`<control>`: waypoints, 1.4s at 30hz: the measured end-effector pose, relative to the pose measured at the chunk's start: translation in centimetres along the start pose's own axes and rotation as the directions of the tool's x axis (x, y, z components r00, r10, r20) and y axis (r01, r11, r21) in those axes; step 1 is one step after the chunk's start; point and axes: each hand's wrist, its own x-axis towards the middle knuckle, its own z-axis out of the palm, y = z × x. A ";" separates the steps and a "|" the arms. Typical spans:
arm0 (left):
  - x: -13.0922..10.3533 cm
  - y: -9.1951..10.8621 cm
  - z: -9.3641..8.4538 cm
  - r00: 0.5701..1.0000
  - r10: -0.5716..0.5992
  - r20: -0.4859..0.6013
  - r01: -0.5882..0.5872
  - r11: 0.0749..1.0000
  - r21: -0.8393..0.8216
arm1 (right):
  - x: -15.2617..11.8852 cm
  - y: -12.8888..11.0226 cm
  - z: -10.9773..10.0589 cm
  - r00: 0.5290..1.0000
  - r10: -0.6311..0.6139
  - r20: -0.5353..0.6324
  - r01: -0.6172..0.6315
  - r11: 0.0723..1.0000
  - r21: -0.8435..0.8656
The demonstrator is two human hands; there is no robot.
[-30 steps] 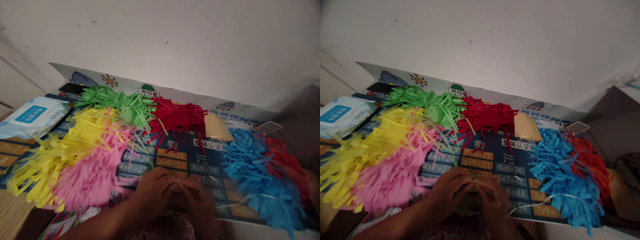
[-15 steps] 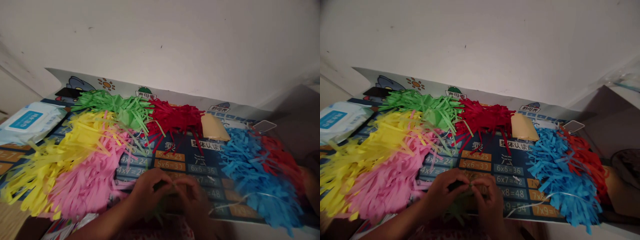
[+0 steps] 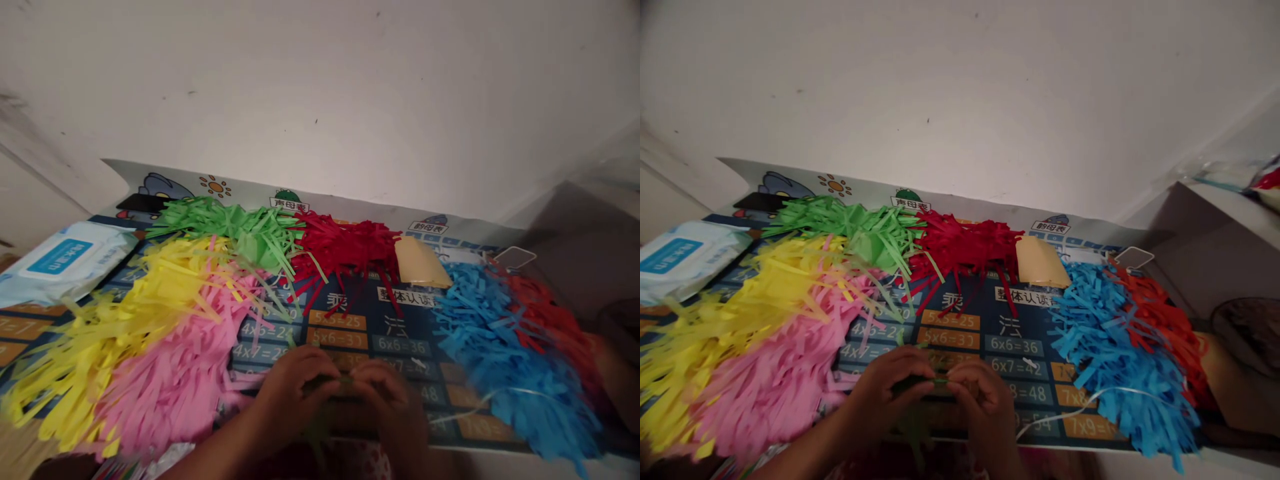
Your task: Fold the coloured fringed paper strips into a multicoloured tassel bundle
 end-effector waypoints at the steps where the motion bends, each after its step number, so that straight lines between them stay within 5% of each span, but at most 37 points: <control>1: -0.1 0.1 0.1 0.998 0.053 -0.024 -0.053 0.998 0.025 | 0.0 -0.2 -0.1 1.000 -0.027 0.001 0.027 0.999 -0.019; 5: -0.6 0.4 0.5 0.962 0.260 -0.079 -0.253 0.963 0.092 | -0.2 -1.1 -0.2 0.990 -0.143 0.009 0.144 0.983 -0.116; 8: -0.8 0.6 0.8 0.949 0.300 -0.096 -0.287 0.949 0.126 | -0.4 -1.5 -0.3 0.975 -0.224 0.011 0.222 0.958 -0.183; 25: -0.2 0.4 2.4 0.966 0.257 -0.018 -0.256 0.966 0.044 | -1.5 -0.8 -1.2 0.978 -0.194 -0.079 0.174 0.963 -0.207; 30: 0.0 0.4 3.3 0.987 0.163 -0.004 -0.163 0.986 0.034 | -1.2 -0.9 -1.3 0.973 -0.214 -0.081 0.192 0.955 -0.224; 36: 0.6 -0.1 3.7 0.987 0.155 -0.039 -0.146 0.974 0.172 | -1.0 -0.6 -1.5 0.974 -0.184 -0.130 0.149 0.959 -0.241; 42: 1.4 1.2 3.5 0.993 0.030 0.114 -0.039 0.996 0.074 | -1.7 -0.3 -2.1 0.990 -0.036 -0.133 0.025 0.996 -0.086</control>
